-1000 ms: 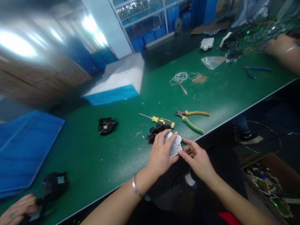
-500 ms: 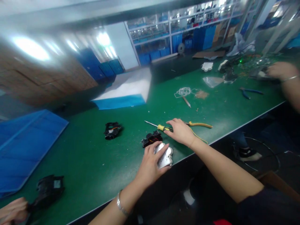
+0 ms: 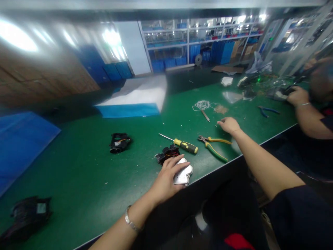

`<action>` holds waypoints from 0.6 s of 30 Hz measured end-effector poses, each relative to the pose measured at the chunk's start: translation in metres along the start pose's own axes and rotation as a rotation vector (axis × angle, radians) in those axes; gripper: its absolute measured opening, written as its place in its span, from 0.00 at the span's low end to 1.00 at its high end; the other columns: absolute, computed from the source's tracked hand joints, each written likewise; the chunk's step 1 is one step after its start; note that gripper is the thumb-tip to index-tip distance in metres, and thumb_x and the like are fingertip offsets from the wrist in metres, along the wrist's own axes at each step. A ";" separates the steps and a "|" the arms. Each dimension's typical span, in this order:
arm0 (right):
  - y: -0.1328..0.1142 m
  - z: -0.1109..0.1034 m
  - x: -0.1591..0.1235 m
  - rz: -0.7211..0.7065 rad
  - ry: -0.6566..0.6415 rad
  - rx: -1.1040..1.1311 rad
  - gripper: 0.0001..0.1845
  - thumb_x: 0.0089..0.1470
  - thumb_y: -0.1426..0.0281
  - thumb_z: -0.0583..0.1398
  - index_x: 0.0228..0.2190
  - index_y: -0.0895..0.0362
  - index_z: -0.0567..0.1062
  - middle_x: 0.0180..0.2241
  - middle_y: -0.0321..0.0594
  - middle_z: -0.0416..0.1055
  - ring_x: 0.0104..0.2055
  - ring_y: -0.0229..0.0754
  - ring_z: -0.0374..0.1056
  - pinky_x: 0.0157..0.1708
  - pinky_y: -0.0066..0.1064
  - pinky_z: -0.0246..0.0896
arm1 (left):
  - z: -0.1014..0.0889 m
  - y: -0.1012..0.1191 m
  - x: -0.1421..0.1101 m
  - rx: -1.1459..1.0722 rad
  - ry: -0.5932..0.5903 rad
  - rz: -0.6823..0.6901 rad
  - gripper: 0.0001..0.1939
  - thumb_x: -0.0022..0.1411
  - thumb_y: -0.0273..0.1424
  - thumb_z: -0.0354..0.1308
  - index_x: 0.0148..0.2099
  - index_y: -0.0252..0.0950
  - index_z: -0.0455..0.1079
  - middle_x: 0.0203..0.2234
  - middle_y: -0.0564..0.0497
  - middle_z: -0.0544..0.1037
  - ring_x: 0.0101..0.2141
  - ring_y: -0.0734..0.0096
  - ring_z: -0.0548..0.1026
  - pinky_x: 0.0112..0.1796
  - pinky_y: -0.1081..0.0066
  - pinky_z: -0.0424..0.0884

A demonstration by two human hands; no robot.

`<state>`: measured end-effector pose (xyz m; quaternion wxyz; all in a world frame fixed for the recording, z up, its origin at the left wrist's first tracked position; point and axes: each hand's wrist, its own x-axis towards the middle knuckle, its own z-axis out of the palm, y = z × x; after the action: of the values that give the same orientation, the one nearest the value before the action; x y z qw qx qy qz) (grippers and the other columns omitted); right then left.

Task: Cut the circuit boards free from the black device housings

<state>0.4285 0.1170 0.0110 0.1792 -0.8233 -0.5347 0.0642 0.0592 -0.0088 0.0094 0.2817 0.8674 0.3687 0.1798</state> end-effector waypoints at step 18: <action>-0.087 0.011 0.031 -0.097 -0.067 0.201 0.10 0.48 0.75 0.65 0.31 0.71 0.76 0.33 0.59 0.74 0.44 0.56 0.72 0.46 0.46 0.65 | 0.001 -0.004 0.004 -0.020 -0.005 0.052 0.35 0.49 0.44 0.68 0.59 0.51 0.64 0.63 0.48 0.59 0.61 0.53 0.57 0.58 0.47 0.58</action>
<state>0.3635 0.1797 0.0354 0.2459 -0.7717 -0.5705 0.1363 0.0603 -0.0045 0.0063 0.2864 0.8744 0.3433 0.1884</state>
